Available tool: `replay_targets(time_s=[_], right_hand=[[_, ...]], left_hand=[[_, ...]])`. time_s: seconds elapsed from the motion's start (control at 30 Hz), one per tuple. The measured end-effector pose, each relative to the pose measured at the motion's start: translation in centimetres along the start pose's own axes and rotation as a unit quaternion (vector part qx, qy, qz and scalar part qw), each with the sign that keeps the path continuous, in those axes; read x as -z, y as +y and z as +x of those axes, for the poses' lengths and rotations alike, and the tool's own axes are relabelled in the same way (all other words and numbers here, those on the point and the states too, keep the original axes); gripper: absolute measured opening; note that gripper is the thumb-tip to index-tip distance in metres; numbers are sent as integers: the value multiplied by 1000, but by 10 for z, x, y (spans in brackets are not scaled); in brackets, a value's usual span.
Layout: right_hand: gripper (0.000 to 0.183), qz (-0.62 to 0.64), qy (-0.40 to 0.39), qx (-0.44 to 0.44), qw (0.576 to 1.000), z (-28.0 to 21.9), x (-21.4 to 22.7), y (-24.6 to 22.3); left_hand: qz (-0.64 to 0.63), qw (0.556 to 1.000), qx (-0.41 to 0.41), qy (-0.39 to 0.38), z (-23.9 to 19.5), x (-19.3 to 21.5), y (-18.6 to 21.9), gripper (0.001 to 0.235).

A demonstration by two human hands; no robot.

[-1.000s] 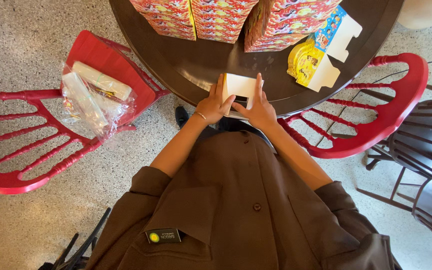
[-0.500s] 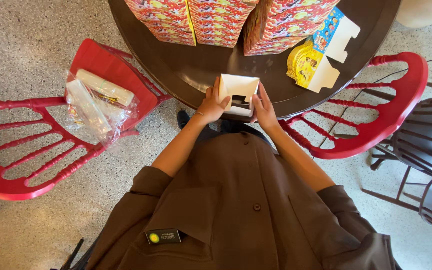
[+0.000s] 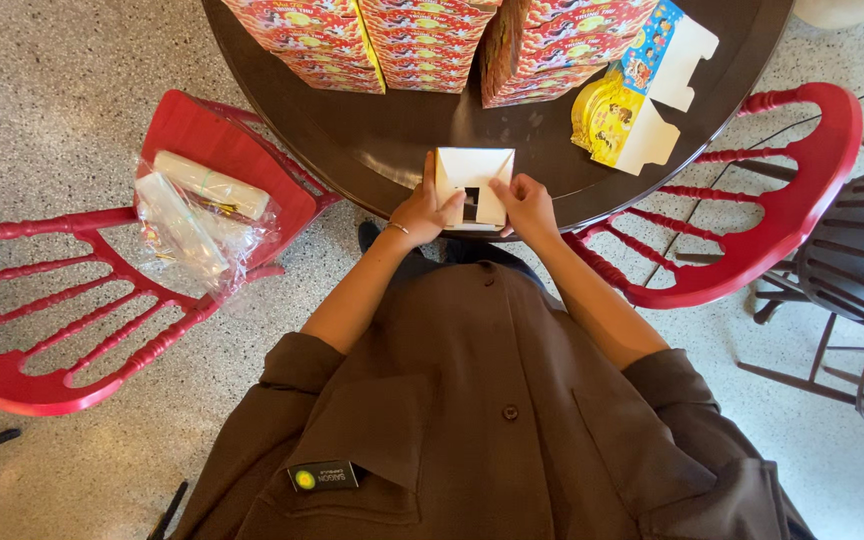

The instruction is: The person assembles flat-packed paper boxes by folding and interlocking the flaps. They repeatedly pick up a flat box, fold it into a three-dimensional container, and place it on a growing stack on the table.

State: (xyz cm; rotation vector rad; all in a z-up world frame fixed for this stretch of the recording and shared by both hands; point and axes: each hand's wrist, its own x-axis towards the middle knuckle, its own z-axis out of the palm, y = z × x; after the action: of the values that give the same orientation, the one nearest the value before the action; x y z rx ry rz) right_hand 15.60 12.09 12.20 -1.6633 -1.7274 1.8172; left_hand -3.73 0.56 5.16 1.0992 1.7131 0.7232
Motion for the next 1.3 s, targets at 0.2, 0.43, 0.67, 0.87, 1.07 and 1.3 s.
replay_targets(time_s=[0.2, 0.43, 0.67, 0.87, 1.07, 1.3], right_hand=[[39, -24, -62, 33, 997, 2, 7, -3], [45, -183, -32, 18, 983, 1, 11, -6], [51, -347, 30, 69, 935, 5, 4, -8], [53, -369, 55, 65, 926, 1, -2, -11], [46, -299, 61, 96, 948, -3, 5, -5], [43, -208, 36, 149, 966, -6, 11, 4]], left_hand=[[39, 997, 67, 20, 2, 3, 5, 81], [143, 977, 157, -5, 3, 16, 32, 78], [214, 965, 133, 68, 13, 21, 40, 66], [224, 963, 126, 86, 13, 19, 42, 65], [163, 980, 80, 85, 5, 23, 39, 83], [97, 991, 71, 62, -2, 26, 31, 74]])
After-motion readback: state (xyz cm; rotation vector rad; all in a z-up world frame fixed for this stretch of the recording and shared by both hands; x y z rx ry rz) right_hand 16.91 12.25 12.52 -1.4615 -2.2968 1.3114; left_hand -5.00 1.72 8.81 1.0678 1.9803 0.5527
